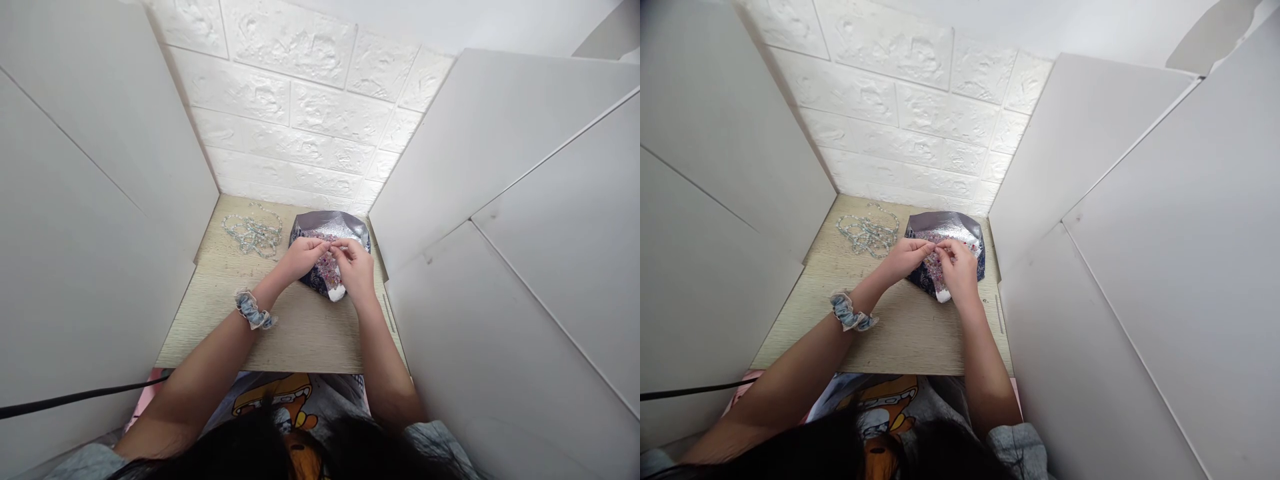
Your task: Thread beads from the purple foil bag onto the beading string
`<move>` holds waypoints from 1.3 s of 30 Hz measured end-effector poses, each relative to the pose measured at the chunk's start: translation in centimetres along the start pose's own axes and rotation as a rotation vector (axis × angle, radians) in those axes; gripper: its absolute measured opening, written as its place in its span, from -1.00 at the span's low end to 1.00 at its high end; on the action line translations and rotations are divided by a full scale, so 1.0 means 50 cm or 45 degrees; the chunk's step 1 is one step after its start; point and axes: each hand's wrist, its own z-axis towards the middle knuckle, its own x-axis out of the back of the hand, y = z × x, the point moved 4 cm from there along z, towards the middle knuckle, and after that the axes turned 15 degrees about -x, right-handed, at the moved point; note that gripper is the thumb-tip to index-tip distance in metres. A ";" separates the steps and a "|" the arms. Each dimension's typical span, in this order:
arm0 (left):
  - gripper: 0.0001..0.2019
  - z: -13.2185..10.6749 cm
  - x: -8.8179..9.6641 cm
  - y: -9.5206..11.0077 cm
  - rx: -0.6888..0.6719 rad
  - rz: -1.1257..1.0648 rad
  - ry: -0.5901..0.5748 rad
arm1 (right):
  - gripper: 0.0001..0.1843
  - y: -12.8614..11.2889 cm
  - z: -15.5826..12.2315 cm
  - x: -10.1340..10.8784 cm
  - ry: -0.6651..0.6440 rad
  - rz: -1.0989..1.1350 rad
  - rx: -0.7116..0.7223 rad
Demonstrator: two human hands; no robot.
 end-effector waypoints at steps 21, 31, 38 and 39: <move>-0.74 -0.003 -0.003 0.008 0.098 -0.306 -0.138 | -0.89 -0.021 -0.009 0.003 0.028 -0.048 0.274; -0.87 -0.006 0.029 0.005 0.005 -0.816 -0.106 | -0.86 -0.004 -0.002 0.027 0.234 0.146 0.046; -0.85 -0.008 0.080 0.024 0.010 -0.891 0.140 | -0.80 0.022 0.011 0.054 0.381 0.539 -0.188; -0.84 -0.009 0.089 0.026 0.011 -0.878 0.189 | -0.80 0.024 0.012 0.057 0.390 0.573 -0.209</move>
